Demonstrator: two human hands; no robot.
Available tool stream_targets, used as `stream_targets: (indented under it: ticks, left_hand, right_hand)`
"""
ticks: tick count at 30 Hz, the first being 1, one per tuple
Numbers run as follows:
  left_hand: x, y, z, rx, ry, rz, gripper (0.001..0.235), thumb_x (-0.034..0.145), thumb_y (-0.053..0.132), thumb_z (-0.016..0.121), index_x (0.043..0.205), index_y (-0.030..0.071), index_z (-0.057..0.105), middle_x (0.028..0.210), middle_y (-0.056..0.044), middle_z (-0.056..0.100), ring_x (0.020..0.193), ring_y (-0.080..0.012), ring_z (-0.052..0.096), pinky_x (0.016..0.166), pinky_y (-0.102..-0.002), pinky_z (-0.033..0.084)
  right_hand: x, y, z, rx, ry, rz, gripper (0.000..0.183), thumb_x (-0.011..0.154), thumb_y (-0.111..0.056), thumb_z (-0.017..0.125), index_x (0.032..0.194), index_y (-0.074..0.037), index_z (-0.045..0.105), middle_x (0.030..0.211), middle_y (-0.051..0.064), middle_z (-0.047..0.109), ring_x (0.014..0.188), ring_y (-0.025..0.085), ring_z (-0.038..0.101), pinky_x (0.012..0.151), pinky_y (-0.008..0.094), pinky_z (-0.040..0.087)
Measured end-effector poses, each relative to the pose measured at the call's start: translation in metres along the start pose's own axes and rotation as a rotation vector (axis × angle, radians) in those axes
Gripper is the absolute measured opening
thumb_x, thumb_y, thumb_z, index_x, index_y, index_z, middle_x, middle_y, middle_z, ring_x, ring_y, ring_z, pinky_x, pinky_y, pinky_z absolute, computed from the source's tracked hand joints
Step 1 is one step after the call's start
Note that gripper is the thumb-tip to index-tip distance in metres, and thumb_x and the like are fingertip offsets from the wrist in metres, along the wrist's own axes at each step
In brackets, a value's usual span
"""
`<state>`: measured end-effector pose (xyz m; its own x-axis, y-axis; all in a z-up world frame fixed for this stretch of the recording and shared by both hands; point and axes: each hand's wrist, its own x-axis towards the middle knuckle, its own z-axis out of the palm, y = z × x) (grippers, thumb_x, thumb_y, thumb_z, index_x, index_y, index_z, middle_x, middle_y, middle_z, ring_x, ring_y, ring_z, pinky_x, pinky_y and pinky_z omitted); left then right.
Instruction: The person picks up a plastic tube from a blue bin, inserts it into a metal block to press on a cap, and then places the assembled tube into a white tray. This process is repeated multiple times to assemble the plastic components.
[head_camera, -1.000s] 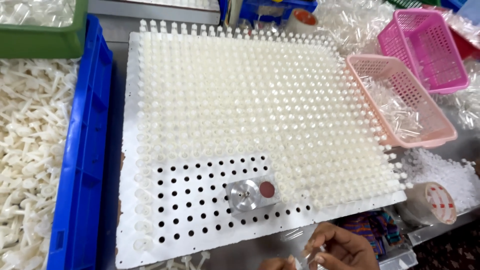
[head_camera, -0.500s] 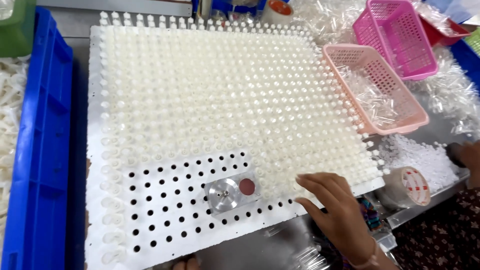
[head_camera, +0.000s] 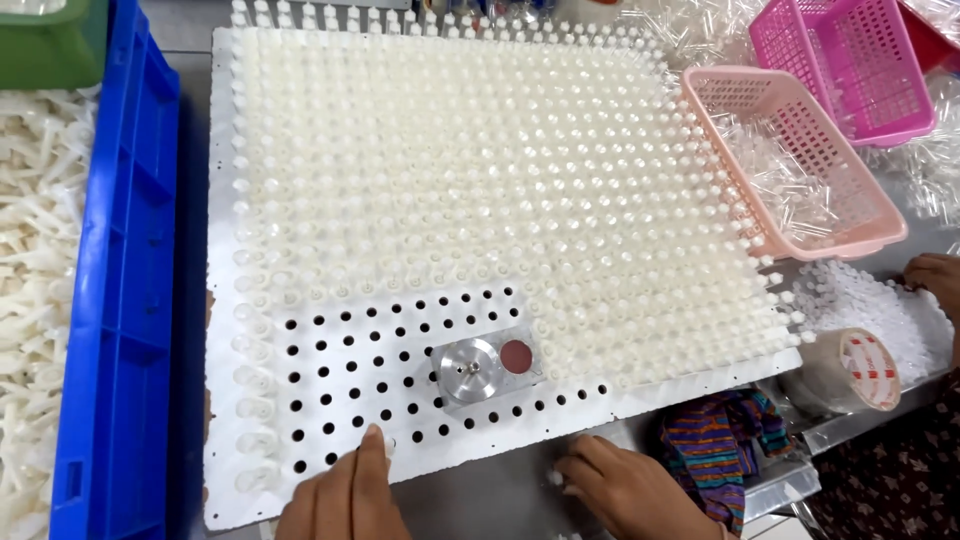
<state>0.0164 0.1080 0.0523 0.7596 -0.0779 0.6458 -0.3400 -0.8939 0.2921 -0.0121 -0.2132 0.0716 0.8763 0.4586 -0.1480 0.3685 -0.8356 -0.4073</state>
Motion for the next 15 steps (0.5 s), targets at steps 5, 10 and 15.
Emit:
stream_targets:
  ticks: [5, 10, 15]
  left_hand:
    - [0.037, 0.0, 0.006, 0.042, -0.06, 0.105, 0.023, 0.073, -0.002, 0.07, 0.096, -0.005, 0.076, 0.083, -0.015, 0.069, 0.072, -0.0244, 0.066, 0.061, -0.037, 0.057]
    - [0.014, -0.011, 0.041, 0.184, -0.25, 0.106, 0.025, 0.074, 0.0, 0.071, 0.098, -0.002, 0.076, 0.086, -0.014, 0.067, 0.075, -0.0272, 0.066, 0.053, -0.036, 0.058]
    - [0.028, 0.002, 0.024, 0.201, -0.348, 0.139, 0.027, 0.077, 0.003, 0.067, 0.103, 0.0, 0.076, 0.09, -0.011, 0.068, 0.073, -0.023, 0.067, 0.049, -0.032, 0.058]
  right_hand:
    - [0.007, -0.01, -0.033, 0.152, -0.083, -0.176, 0.02, 0.094, -0.011, 0.072, 0.111, -0.003, 0.064, 0.109, 0.011, 0.064, 0.097, 0.03, 0.069, 0.079, 0.039, 0.058]
    - [0.019, -0.02, -0.068, 0.284, 0.337, -0.028, 0.029, 0.08, -0.004, 0.082, 0.108, -0.005, 0.074, 0.103, 0.007, 0.078, 0.091, 0.021, 0.08, 0.071, 0.033, 0.063]
    - [0.063, -0.038, -0.107, 0.188, 0.485, -0.156, 0.024, 0.082, -0.002, 0.077, 0.105, -0.007, 0.072, 0.106, 0.007, 0.078, 0.096, 0.021, 0.079, 0.076, 0.03, 0.063]
